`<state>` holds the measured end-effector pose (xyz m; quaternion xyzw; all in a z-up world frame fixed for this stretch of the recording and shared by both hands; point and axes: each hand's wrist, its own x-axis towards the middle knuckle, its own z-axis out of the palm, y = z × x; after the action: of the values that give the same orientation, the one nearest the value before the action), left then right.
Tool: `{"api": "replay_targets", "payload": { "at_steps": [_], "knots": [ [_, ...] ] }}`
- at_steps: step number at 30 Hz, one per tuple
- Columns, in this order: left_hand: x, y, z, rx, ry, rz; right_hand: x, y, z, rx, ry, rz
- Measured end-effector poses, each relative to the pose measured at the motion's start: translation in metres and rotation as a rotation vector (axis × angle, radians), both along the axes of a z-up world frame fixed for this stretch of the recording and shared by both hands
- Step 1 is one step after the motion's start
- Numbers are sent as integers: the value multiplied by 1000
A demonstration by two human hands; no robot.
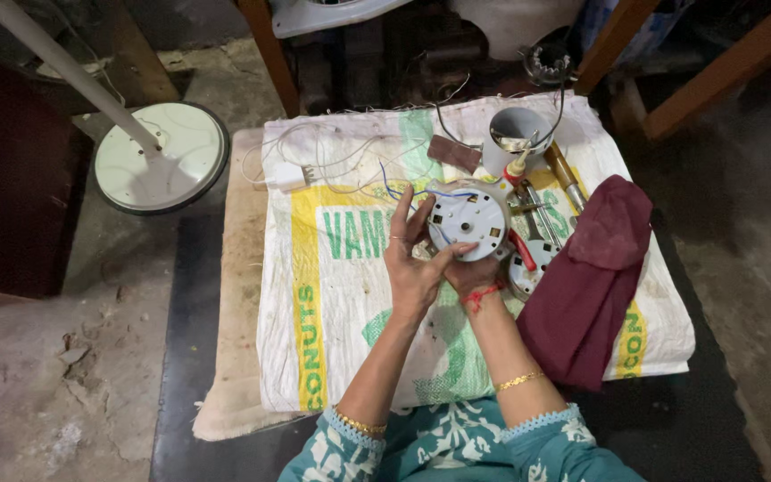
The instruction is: The person is repairing a small electrical motor component. They use a screwdriver to adjust parts, a cloth to wipe the component, and pliers to manipulate wires.
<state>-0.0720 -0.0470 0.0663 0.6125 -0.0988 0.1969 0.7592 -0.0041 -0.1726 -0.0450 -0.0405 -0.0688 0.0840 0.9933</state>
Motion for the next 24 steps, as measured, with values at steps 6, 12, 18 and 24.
{"api": "replay_targets", "payload": {
  "at_steps": [6,12,18,24],
  "knots": [
    [1,-4,-3,-57,-26,1,1,-2,0,31,-68,35],
    [1,-5,-5,-74,-32,-10,-4,-3,-1,-48,26,-20],
    [1,-3,-9,-104,2,-6,-2,0,0,-48,-43,-4],
    [-1,-4,-11,-154,-1,64,-3,6,5,-180,-91,-34]
  ]
}}
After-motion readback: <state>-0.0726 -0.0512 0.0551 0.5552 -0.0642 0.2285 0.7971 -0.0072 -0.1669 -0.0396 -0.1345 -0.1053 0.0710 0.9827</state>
